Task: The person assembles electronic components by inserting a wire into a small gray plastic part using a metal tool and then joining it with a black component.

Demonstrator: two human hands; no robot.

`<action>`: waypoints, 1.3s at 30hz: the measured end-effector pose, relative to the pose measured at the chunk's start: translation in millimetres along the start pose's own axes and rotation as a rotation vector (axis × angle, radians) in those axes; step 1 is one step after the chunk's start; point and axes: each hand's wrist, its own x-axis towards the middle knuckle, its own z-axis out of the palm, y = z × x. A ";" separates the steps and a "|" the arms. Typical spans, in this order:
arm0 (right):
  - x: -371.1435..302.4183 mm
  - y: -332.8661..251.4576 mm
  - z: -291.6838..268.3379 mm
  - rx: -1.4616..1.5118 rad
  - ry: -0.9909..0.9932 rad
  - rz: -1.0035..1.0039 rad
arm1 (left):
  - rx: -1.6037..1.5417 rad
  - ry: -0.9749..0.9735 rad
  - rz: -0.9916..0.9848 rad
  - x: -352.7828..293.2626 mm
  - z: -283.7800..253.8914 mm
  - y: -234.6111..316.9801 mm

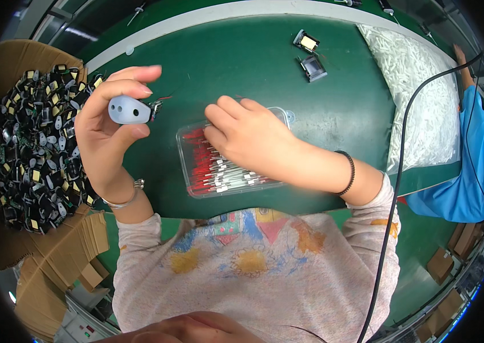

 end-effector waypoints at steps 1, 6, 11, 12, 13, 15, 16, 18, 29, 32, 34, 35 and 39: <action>-0.5 -0.8 0.5 0.044 0.003 0.007 | -0.013 -0.050 0.025 0.2 -1.3 -1.1; 2.6 -7.7 19.4 0.092 0.010 0.015 | -0.027 -0.042 0.049 1.8 3.2 -3.0; 3.5 -15.6 25.1 0.014 -0.066 0.064 | -0.023 -0.030 0.025 -0.3 3.1 -4.7; 3.3 -14.9 24.0 0.012 -0.065 0.064 | -0.047 -0.005 -0.003 -0.2 3.7 -4.3; 2.8 -13.7 21.6 0.027 -0.071 0.066 | -0.048 -0.006 0.000 0.0 4.3 -3.7; 2.5 -9.6 13.4 0.041 -0.076 0.066 | -0.103 0.014 -0.039 -0.3 4.5 -2.0; 3.2 -5.4 5.5 0.078 -0.003 0.069 | -0.102 0.014 -0.038 -1.0 3.6 -0.4; 5.2 1.5 -15.2 0.117 0.070 0.064 | -0.214 0.034 -0.094 -3.9 -0.4 4.1; 4.7 24.5 -51.9 -0.029 0.469 -0.151 | 0.119 -0.436 0.009 4.2 4.9 0.4; 4.2 20.8 -52.1 -0.119 0.555 -0.258 | -0.226 -0.565 -0.123 3.0 11.9 -11.6; 1.8 18.8 -52.7 -0.130 0.585 -0.293 | -0.385 -0.584 -0.194 2.6 12.8 -14.9; 1.3 18.8 -53.2 -0.147 0.594 -0.306 | -0.544 -0.600 -0.266 2.9 13.0 -15.2; 8.1 20.5 -63.1 0.166 0.545 -0.112 | -0.621 -0.547 -0.340 0.9 15.9 -11.3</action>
